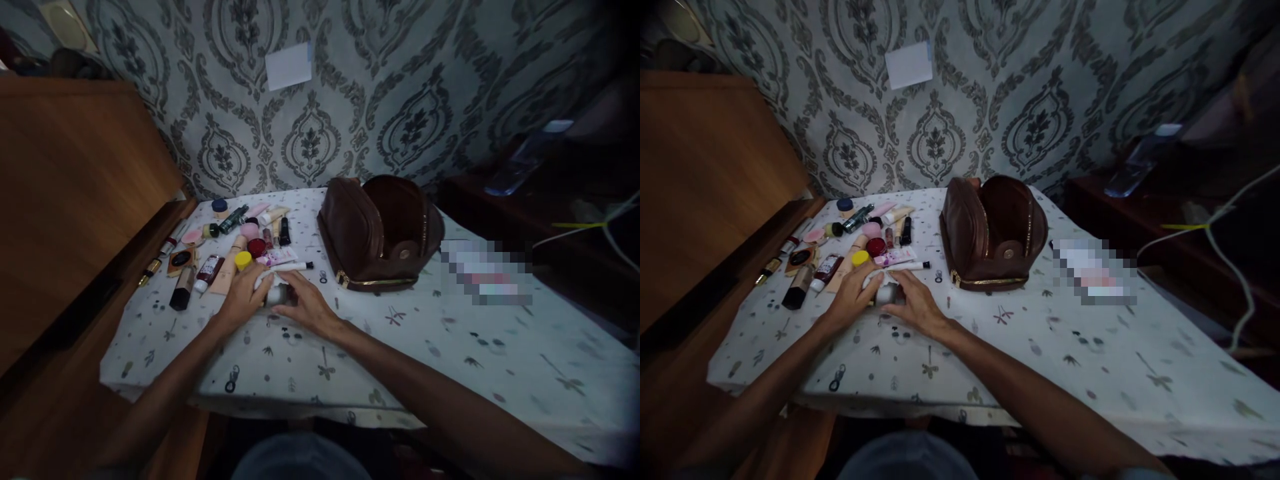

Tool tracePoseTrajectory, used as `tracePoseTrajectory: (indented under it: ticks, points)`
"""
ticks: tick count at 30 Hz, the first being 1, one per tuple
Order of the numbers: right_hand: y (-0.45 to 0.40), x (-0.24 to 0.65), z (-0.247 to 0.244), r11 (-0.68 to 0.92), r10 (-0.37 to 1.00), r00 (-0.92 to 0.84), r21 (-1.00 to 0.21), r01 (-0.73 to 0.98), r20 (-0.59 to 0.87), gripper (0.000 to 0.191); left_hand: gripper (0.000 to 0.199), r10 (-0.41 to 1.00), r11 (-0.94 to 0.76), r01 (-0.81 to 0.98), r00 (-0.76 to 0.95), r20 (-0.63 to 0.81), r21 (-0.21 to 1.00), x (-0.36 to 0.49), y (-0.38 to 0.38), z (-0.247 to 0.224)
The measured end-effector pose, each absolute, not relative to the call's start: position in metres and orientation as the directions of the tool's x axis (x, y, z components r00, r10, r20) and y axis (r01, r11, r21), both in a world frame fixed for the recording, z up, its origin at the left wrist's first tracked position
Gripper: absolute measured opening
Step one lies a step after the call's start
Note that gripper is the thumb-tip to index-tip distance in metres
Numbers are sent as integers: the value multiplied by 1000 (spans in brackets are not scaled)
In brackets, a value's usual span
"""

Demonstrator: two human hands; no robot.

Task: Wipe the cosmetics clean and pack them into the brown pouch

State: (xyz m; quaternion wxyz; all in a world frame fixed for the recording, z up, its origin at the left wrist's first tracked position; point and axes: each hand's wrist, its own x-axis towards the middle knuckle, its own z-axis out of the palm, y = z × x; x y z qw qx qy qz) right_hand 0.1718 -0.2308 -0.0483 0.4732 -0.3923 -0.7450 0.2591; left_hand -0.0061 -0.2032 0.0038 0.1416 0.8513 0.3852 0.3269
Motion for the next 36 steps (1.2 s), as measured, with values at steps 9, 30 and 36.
tracePoseTrajectory:
  ticks: [9, 30, 36]
  points:
    - [-230, 173, -52, 524, 850, -239, -803, 285, 470, 59, 37, 907, -394, 432, 324, 268, 811, -8, -194, -4]
    - [-233, 176, -51, 419, 906, -176, -871, 256, 384, 60, 29, 754, -632, 334, 472, 456, 699, -17, -197, -1]
    - [-229, 179, -54, 417, 908, -154, -875, 247, 389, 57, 26, 699, -703, 348, 502, 510, 621, -23, -199, -4]
